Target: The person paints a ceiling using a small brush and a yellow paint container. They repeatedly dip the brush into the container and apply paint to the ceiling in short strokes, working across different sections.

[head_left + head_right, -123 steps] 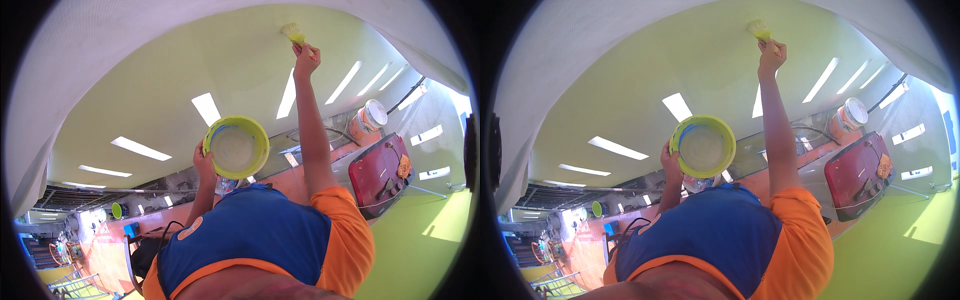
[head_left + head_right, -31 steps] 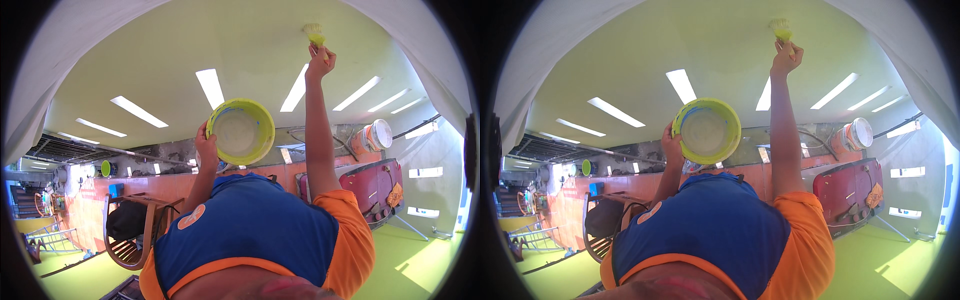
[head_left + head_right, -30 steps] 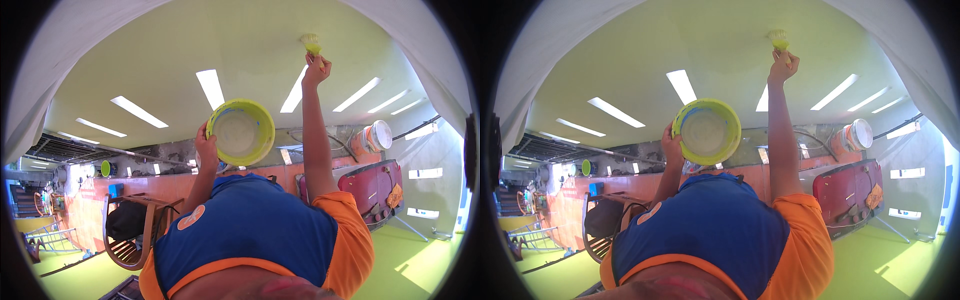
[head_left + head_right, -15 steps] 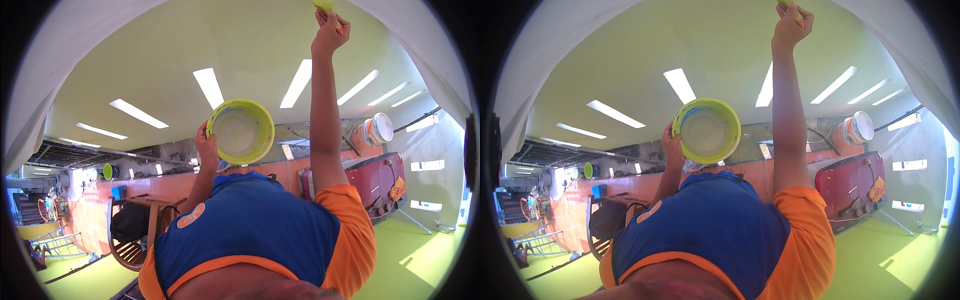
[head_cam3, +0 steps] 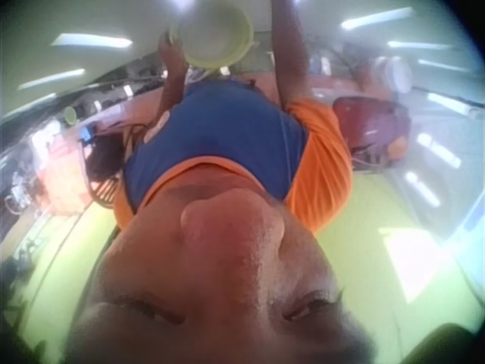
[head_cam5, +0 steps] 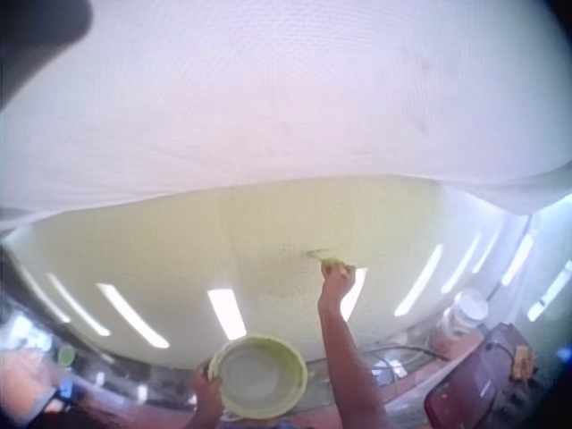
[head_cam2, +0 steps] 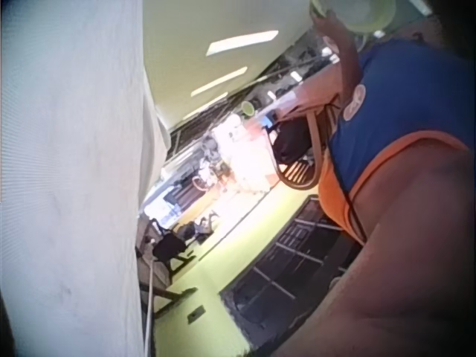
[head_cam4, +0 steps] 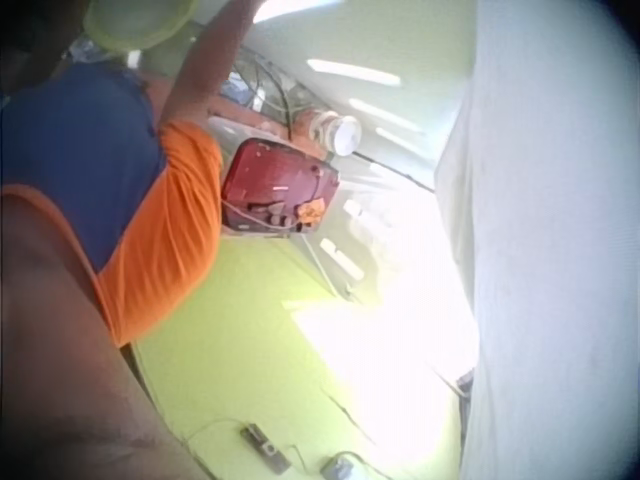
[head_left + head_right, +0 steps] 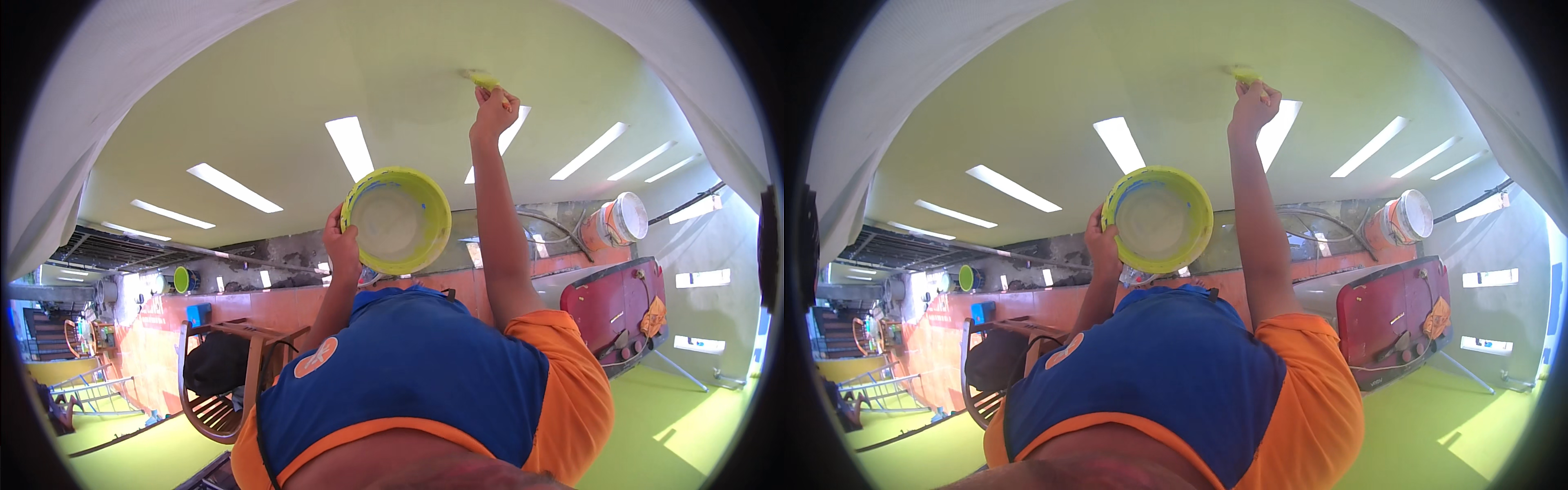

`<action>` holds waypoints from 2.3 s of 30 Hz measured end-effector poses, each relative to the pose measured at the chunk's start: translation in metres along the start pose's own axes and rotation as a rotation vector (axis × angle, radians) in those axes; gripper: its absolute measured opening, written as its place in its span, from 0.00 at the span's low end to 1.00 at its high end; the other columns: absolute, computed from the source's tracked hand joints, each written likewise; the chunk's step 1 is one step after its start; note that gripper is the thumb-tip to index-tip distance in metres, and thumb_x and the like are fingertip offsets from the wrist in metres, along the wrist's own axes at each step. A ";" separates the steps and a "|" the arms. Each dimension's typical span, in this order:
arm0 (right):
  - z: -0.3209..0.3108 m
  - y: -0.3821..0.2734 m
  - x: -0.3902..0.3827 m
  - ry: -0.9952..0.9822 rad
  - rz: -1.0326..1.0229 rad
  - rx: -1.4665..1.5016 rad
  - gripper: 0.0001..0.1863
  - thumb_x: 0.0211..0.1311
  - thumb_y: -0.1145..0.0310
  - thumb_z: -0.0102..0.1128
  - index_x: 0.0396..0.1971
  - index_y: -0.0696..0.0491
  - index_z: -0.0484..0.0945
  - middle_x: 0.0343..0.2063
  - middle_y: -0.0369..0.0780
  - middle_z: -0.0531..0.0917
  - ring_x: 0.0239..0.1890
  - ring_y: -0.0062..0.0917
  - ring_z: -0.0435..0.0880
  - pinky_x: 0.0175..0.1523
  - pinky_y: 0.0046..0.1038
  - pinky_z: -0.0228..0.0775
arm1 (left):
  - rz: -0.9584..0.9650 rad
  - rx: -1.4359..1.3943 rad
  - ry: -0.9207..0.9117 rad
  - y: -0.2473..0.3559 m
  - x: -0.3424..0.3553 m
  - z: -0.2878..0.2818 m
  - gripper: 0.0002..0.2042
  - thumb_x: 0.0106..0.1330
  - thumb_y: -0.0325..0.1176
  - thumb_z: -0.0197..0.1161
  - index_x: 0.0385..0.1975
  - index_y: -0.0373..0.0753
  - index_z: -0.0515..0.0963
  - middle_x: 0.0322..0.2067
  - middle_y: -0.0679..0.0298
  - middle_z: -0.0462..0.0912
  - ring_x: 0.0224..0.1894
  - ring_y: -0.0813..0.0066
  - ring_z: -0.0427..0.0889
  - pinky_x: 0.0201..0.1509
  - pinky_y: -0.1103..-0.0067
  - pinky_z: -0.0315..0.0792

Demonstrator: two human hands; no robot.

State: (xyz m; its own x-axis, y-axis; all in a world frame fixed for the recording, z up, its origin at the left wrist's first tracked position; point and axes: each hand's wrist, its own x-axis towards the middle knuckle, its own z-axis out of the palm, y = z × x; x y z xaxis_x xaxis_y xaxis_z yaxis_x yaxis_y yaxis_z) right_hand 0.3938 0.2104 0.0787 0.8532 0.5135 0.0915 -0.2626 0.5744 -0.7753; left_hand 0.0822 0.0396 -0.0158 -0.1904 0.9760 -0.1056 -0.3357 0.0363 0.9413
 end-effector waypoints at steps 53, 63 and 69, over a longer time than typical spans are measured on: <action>0.017 0.137 -0.132 0.069 -0.078 0.070 0.07 0.69 0.76 0.54 0.39 0.60 0.64 0.40 0.49 0.78 0.44 0.37 0.86 0.51 0.37 0.85 | -0.084 0.057 -0.055 0.047 0.054 -0.214 0.28 0.54 0.11 0.48 0.59 0.28 0.69 0.52 0.54 0.79 0.53 0.68 0.81 0.60 0.75 0.73; 0.107 0.094 -0.165 0.029 -0.083 0.124 0.07 0.69 0.75 0.55 0.39 0.61 0.67 0.39 0.47 0.79 0.37 0.29 0.86 0.46 0.28 0.85 | -0.055 0.155 -0.093 0.065 0.078 -0.251 0.28 0.53 0.11 0.48 0.59 0.27 0.69 0.52 0.53 0.79 0.52 0.68 0.82 0.58 0.75 0.75; 0.204 0.007 -0.163 -0.205 -0.289 0.377 0.07 0.70 0.75 0.54 0.38 0.60 0.65 0.39 0.48 0.80 0.40 0.33 0.88 0.49 0.31 0.85 | -0.089 0.102 -0.125 0.078 0.074 -0.241 0.26 0.54 0.12 0.51 0.57 0.27 0.70 0.51 0.54 0.79 0.51 0.68 0.82 0.56 0.74 0.77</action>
State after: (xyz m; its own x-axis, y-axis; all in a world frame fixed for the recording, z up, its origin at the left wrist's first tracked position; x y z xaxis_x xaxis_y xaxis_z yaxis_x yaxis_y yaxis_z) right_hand 0.1613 0.2604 0.1859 0.8190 0.3923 0.4188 -0.2054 0.8819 -0.4244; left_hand -0.1807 0.0629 -0.0279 -0.0459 0.9869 -0.1547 -0.2491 0.1387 0.9585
